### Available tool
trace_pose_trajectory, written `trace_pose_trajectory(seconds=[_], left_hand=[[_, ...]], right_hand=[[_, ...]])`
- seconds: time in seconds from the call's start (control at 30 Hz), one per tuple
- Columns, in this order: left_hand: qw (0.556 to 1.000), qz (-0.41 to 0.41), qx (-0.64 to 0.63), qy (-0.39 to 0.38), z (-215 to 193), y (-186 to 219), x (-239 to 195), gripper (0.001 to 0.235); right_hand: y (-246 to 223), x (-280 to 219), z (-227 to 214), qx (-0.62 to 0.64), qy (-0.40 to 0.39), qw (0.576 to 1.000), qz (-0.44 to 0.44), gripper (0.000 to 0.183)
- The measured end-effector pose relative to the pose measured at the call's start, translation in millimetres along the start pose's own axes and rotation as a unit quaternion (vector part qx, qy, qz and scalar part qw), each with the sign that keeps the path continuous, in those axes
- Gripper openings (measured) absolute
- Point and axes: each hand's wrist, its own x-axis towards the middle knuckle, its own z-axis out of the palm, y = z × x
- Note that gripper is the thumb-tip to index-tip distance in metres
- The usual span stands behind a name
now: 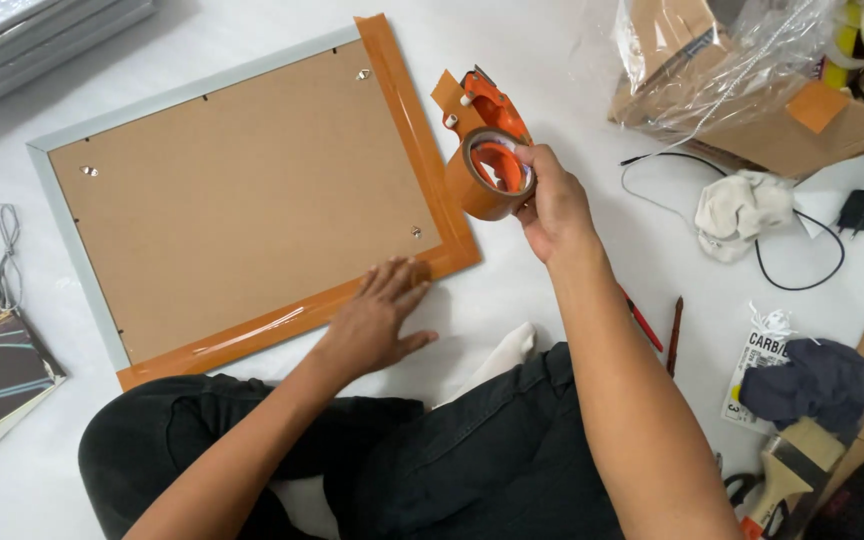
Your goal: Sealing the back of a picture frame using adhesive tape and smoothing it with a cloth
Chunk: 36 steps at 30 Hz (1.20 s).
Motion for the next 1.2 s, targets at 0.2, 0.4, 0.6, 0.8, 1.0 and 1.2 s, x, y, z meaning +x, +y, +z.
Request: trace_pose_trajectory(seconds=[0.2, 0.4, 0.6, 0.8, 1.0, 1.2], left_hand=[[0.956, -0.151, -0.088, 0.234, -8.7, -64.2, -33.4, 0.067], [0.943, -0.127, -0.066, 0.302, -9.0, -58.2, -14.8, 0.063], [0.946, -0.128, -0.057, 0.291, -4.1, -55.4, -8.2, 0.061], [0.959, -0.130, -0.032, 0.249, 4.3, -59.1, -2.4, 0.077], [0.969, -0.128, -0.019, 0.212, 12.3, -56.8, 1.8, 0.077], [0.973, -0.122, -0.034, 0.192, 14.1, -53.9, 4.5, 0.075]], right_hand=[[47.6, 37.8, -0.7, -0.147, 0.014, 0.988, -0.055, 0.027], [44.9, 76.4, -2.9, -0.169, 0.049, 0.979, -0.101, 0.026], [18.5, 142.8, -17.0, -0.179, 0.147, 0.959, -0.160, 0.027], [20.8, 185.4, -26.5, -0.232, 0.165, 0.942, -0.177, 0.026], [11.1, 131.7, -35.6, -0.527, 0.095, 0.798, -0.275, 0.052], [25.6, 103.8, -76.8, -0.643, -0.037, 0.725, -0.244, 0.065]])
